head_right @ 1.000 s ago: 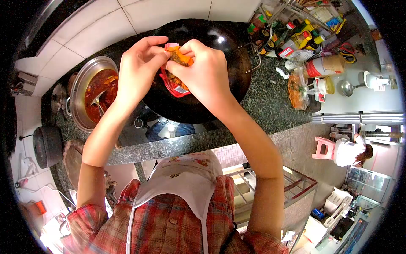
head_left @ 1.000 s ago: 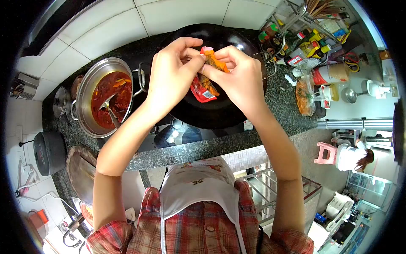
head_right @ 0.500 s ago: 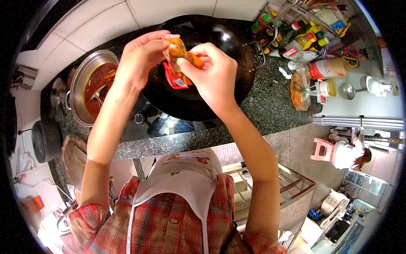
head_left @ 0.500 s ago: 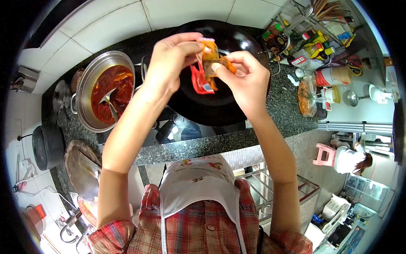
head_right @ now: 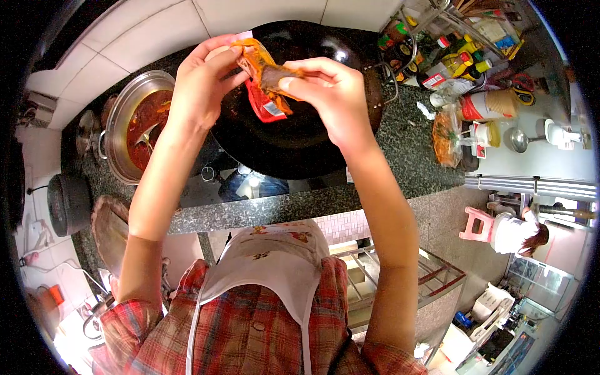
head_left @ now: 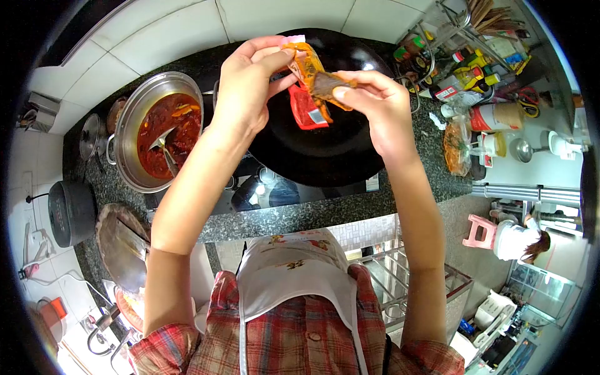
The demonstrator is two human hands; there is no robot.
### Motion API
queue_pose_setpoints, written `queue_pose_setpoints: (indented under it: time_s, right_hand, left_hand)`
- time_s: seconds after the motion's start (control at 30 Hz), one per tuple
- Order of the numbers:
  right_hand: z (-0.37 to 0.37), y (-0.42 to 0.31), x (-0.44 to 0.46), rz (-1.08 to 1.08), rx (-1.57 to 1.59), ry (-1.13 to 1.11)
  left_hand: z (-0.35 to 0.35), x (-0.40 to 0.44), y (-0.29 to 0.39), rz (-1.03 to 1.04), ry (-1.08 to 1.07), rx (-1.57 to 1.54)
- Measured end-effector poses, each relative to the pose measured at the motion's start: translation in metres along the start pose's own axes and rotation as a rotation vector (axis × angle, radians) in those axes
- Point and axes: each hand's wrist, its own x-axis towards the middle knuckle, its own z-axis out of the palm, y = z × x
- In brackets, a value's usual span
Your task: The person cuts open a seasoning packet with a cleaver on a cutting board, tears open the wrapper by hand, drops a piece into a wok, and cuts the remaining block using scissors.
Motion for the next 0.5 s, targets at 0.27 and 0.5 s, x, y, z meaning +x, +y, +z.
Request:
queue_pose_setpoints:
  time_s: [0.27, 0.5]
  right_hand:
    - [-0.035, 0.004, 0.003, 0.149, 0.174, 0.17]
    - [-0.046, 0.063, 0.041, 0.357, -0.564, -0.073]
  left_hand:
    - [-0.018, 0.006, -0.003, 0.047, 0.071, -0.165]
    - [-0.018, -0.005, 0.006, 0.117, 0.018, 0.056]
